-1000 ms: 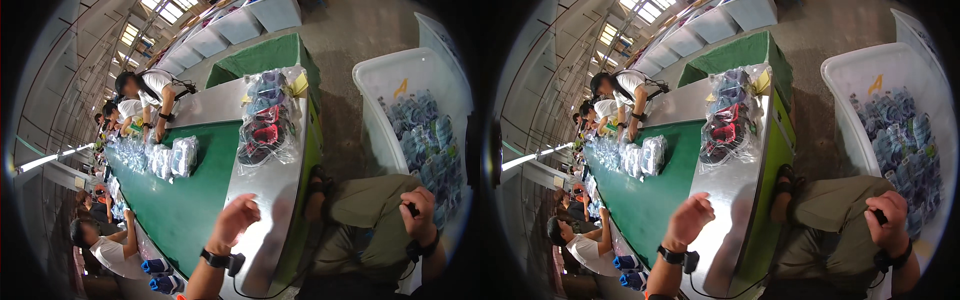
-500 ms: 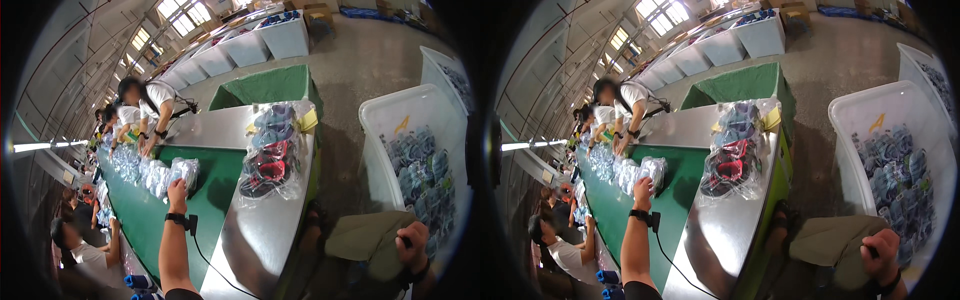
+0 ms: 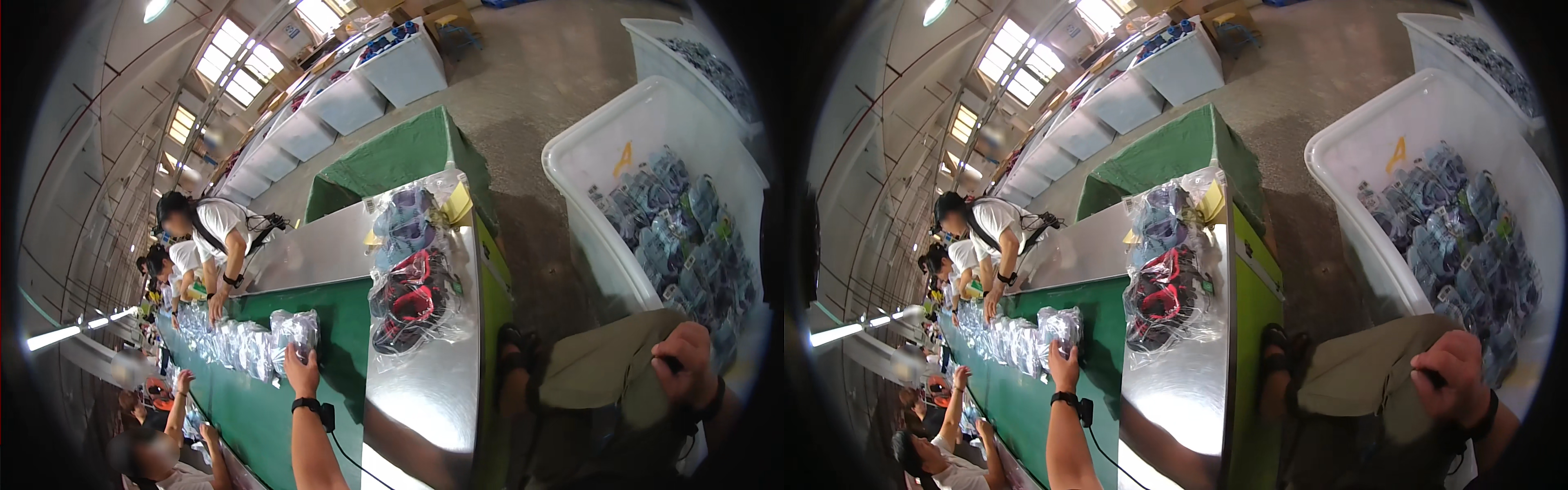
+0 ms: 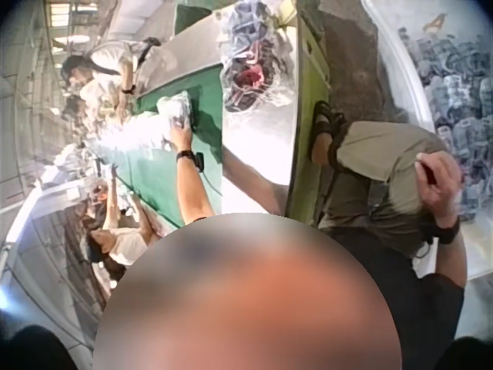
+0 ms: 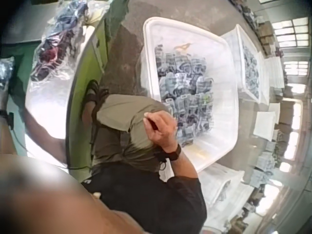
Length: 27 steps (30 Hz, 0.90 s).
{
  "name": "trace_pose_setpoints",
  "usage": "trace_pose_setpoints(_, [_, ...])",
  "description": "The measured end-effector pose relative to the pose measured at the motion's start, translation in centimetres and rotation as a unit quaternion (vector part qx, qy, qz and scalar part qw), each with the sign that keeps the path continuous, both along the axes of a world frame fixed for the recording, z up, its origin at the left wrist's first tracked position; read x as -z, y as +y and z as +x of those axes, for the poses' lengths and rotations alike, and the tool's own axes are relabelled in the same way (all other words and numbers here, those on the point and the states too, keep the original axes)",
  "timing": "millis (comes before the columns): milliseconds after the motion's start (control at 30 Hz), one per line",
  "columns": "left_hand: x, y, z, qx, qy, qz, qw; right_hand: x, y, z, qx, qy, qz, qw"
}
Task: The person sits on the floor next to a conveyor belt and a large white bin. They repeatedly pick up packaged footwear from the conveyor belt and place them into the bin. The person handles the items one by one, moving them from the belt to the bin in a repetitive sorting process.
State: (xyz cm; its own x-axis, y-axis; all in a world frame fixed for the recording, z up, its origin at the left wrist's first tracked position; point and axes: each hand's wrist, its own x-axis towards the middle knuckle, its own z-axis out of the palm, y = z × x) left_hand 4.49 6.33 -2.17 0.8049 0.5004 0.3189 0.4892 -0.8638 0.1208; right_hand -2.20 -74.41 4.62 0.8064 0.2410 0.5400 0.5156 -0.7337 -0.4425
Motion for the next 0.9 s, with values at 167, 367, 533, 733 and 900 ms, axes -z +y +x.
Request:
trace_pose_setpoints(167, [-2.2,0.3,0.4,-0.027,-0.008,-0.072,0.997,-0.5,0.2,0.7,-0.043,-0.023,0.03,0.998])
trace_pose_setpoints(367, [-0.9,-1.2,1.1,-0.034,0.021,-0.048,0.998,-0.4,0.1,0.7,-0.058,-0.036,0.074,0.995])
trace_pose_setpoints(533, [0.5,-8.3,-2.0,0.035,-0.101,-0.1,0.989,0.2,0.0,0.7,-0.064,-0.053,0.094,0.992])
trace_pose_setpoints(733, [-1.1,-16.1,-9.2,-0.031,-0.237,-0.763,0.6,-0.2,-0.1,0.5,-0.07,-0.026,0.089,0.993])
trace_pose_setpoints(900, [-2.4,-16.5,-12.0,0.001,-0.359,-0.759,0.544,-0.6,-0.1,0.3,-0.065,-0.028,0.09,0.993])
